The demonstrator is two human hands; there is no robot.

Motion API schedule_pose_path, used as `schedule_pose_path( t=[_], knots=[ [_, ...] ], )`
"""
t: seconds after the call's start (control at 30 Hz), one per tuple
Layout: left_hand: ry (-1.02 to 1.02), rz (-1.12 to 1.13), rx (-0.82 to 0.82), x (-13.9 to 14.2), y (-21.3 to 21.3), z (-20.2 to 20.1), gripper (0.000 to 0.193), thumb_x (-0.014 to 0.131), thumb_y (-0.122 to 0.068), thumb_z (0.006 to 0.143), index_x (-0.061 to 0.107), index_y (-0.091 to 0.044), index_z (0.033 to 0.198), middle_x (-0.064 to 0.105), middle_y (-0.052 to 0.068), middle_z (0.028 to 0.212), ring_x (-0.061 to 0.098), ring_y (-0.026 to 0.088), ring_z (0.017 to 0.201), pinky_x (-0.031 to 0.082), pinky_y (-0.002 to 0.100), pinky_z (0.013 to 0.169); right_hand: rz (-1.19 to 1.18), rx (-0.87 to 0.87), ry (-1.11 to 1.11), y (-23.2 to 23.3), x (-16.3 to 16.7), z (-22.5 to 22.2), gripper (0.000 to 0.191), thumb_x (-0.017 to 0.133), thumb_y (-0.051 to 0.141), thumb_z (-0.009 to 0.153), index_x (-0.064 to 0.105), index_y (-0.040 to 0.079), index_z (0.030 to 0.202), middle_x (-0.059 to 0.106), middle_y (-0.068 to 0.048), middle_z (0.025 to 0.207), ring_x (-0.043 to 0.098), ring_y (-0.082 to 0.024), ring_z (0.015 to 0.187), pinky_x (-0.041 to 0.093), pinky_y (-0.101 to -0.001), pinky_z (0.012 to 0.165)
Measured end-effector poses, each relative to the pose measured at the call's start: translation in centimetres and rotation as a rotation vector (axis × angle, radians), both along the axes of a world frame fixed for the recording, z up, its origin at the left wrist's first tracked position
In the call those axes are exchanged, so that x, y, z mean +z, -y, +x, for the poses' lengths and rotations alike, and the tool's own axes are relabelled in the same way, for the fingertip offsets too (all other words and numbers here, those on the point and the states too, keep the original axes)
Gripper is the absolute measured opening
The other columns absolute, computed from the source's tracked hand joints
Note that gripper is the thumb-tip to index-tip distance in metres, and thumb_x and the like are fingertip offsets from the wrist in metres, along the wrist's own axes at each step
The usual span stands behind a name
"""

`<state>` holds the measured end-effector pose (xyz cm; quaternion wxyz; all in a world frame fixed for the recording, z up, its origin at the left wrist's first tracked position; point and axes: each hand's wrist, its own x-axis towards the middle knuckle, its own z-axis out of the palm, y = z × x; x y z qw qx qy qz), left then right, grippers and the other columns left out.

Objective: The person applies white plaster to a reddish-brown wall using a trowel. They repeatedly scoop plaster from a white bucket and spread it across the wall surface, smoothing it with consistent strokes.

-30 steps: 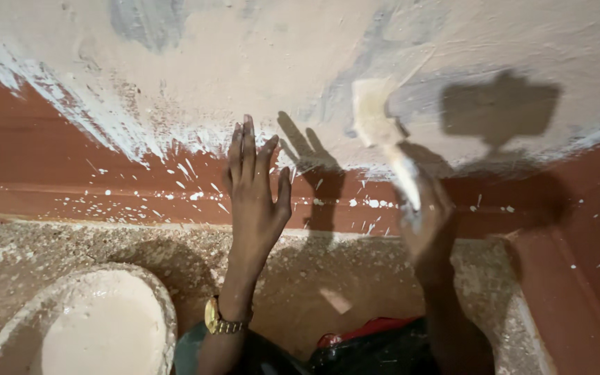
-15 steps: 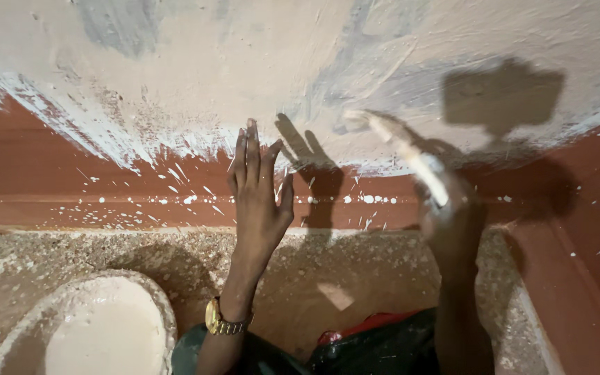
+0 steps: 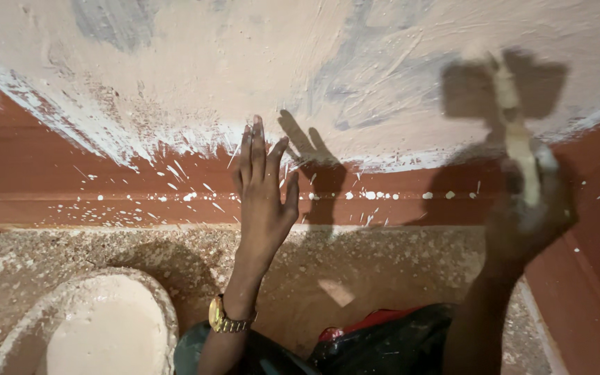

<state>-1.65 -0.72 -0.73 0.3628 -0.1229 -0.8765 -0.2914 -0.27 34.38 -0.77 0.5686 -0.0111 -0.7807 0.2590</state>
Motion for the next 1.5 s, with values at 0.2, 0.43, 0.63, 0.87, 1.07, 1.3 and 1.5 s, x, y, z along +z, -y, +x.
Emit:
schedule_pose_path(
  t=[0.2, 0.43, 0.63, 0.87, 1.07, 1.3, 1.5],
  knots=[
    [0.031, 0.016, -0.028, 0.0, -0.4, 0.2, 0.053, 0.066, -0.014, 0.096, 0.052, -0.007, 0.146, 0.018, 0.017, 0.171, 0.015, 0.037, 0.159, 0.022, 0.059, 0.125, -0.050, -0.009, -0.042, 0.4, 0.3, 0.7, 0.035, 0.061, 0.002, 0.105, 0.056, -0.008, 0.138, 0.066, -0.024, 0.129, 0.068, -0.033, 0.115, 0.059, -0.0419, 0.095],
    [-0.001, 0.010, -0.006, 0.0, 0.1, 0.5, 0.050, 0.068, -0.014, 0.096, 0.053, -0.008, 0.144, 0.017, 0.018, 0.171, 0.016, 0.038, 0.159, 0.023, 0.060, 0.124, 0.107, 0.245, -0.050, 8.2, 0.3, -2.7, 0.040, 0.055, -0.004, 0.105, 0.050, -0.009, 0.144, 0.063, -0.026, 0.138, 0.066, -0.033, 0.125, 0.060, -0.0422, 0.102],
    [0.010, 0.019, 0.029, 0.0, 0.8, -0.1, 0.055, 0.071, -0.011, 0.090, 0.051, -0.007, 0.142, 0.017, 0.020, 0.170, 0.016, 0.042, 0.158, 0.025, 0.063, 0.122, 0.049, 0.350, 0.308, 10.8, -3.3, -2.4, 0.053, 0.061, -0.011, 0.089, 0.055, -0.004, 0.141, 0.067, -0.023, 0.124, 0.074, -0.028, 0.090, 0.063, -0.0331, 0.058],
    [-0.034, 0.080, 0.036, -0.1, 1.0, 0.3, 0.070, 0.071, -0.011, 0.094, 0.037, -0.004, 0.155, 0.014, 0.021, 0.171, 0.015, 0.043, 0.159, 0.022, 0.066, 0.125, 0.171, 0.509, 0.458, 12.6, -3.3, 1.2, 0.051, 0.071, -0.003, 0.088, 0.057, -0.001, 0.137, 0.071, -0.022, 0.117, 0.075, -0.027, 0.085, 0.065, -0.0328, 0.061],
    [-0.058, 0.090, 0.080, 0.2, 1.2, 0.6, 0.072, 0.070, -0.011, 0.094, 0.035, -0.004, 0.157, 0.012, 0.020, 0.172, 0.014, 0.042, 0.159, 0.020, 0.064, 0.128, 0.138, 0.475, 0.388, 10.5, -1.0, 3.6, 0.058, 0.062, -0.006, 0.084, 0.055, -0.003, 0.142, 0.069, -0.028, 0.125, 0.075, -0.028, 0.093, 0.066, -0.0292, 0.062],
    [-0.029, 0.056, 0.018, 0.3, 0.6, 0.7, 0.070, 0.070, -0.010, 0.095, 0.037, -0.008, 0.156, 0.020, 0.011, 0.171, 0.018, 0.041, 0.159, 0.022, 0.061, 0.126, 0.066, 0.151, 0.105, 3.9, 0.2, 1.3, 0.059, 0.064, -0.006, 0.083, 0.055, -0.004, 0.142, 0.068, -0.029, 0.126, 0.074, -0.029, 0.095, 0.065, -0.0284, 0.060],
    [0.002, 0.022, -0.025, 0.4, -0.3, 0.9, 0.077, 0.070, -0.008, 0.094, 0.031, -0.013, 0.161, 0.031, 0.005, 0.167, 0.028, 0.038, 0.155, 0.028, 0.057, 0.125, -0.038, 0.004, -0.001, 0.0, 0.7, 1.8, 0.060, 0.066, -0.005, 0.082, 0.055, -0.006, 0.142, 0.067, -0.031, 0.127, 0.073, -0.030, 0.097, 0.064, -0.0277, 0.059]
  ],
)
